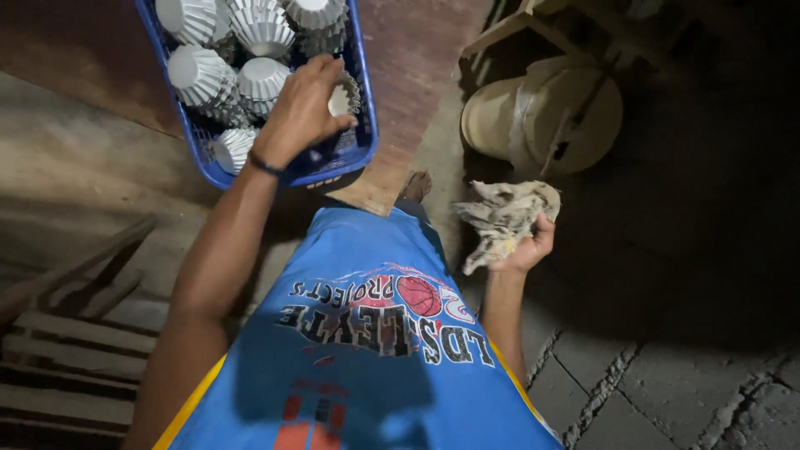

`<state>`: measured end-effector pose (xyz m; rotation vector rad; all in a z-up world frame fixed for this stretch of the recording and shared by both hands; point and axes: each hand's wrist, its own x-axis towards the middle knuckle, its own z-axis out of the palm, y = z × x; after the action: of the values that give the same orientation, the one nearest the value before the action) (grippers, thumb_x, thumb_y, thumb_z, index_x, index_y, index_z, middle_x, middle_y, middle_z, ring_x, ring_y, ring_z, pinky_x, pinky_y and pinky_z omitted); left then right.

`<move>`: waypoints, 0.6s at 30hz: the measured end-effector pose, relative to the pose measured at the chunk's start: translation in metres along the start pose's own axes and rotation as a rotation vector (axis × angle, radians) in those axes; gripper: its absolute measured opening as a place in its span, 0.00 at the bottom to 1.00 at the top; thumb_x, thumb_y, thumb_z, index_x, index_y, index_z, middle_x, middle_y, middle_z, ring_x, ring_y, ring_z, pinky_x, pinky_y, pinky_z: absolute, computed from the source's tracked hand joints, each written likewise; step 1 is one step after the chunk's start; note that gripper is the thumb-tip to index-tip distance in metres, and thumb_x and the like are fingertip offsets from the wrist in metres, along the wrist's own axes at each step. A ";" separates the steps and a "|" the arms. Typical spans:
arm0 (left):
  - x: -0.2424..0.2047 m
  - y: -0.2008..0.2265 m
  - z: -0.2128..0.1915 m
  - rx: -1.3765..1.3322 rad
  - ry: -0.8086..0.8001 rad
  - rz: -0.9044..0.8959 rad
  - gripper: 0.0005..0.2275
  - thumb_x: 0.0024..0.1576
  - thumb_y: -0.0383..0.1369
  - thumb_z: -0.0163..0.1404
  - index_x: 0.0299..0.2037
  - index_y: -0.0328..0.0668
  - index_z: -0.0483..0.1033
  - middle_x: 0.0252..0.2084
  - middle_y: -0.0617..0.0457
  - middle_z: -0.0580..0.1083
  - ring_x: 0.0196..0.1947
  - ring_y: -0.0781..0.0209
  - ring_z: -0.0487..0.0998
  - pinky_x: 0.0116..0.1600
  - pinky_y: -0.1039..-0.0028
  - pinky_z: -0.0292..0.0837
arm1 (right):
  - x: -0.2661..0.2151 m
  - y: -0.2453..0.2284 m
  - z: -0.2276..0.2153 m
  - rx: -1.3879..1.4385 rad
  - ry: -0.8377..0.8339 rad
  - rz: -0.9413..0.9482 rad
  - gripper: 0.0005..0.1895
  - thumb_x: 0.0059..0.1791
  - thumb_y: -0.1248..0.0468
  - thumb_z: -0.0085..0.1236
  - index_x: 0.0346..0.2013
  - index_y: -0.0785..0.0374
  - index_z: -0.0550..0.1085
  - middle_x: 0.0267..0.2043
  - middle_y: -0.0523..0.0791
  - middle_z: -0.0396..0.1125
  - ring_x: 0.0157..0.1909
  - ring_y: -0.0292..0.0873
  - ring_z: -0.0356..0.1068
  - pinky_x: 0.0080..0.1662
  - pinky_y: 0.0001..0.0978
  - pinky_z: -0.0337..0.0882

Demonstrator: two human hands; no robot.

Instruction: The person repeatedly picks up small white fluted molds from a blue basket, wipes each one with a cloth, and places it back into the basket. The task is performed one at a time in a repetitive loop.

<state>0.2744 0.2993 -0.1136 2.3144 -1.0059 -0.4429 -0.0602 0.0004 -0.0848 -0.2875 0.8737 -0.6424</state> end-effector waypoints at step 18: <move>-0.048 0.175 -0.003 -0.584 0.418 0.311 0.52 0.58 0.49 0.79 0.84 0.43 0.54 0.84 0.44 0.63 0.86 0.43 0.66 0.92 0.53 0.66 | -0.006 0.061 0.103 -0.498 -0.442 0.403 0.19 0.48 0.65 0.60 0.49 0.75 0.81 0.48 0.60 0.80 0.51 0.57 0.81 0.58 0.49 0.80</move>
<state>0.1467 0.2395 0.0000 1.6044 -0.8623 -0.0937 0.0424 0.0495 -0.0461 -0.6540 0.6245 0.0303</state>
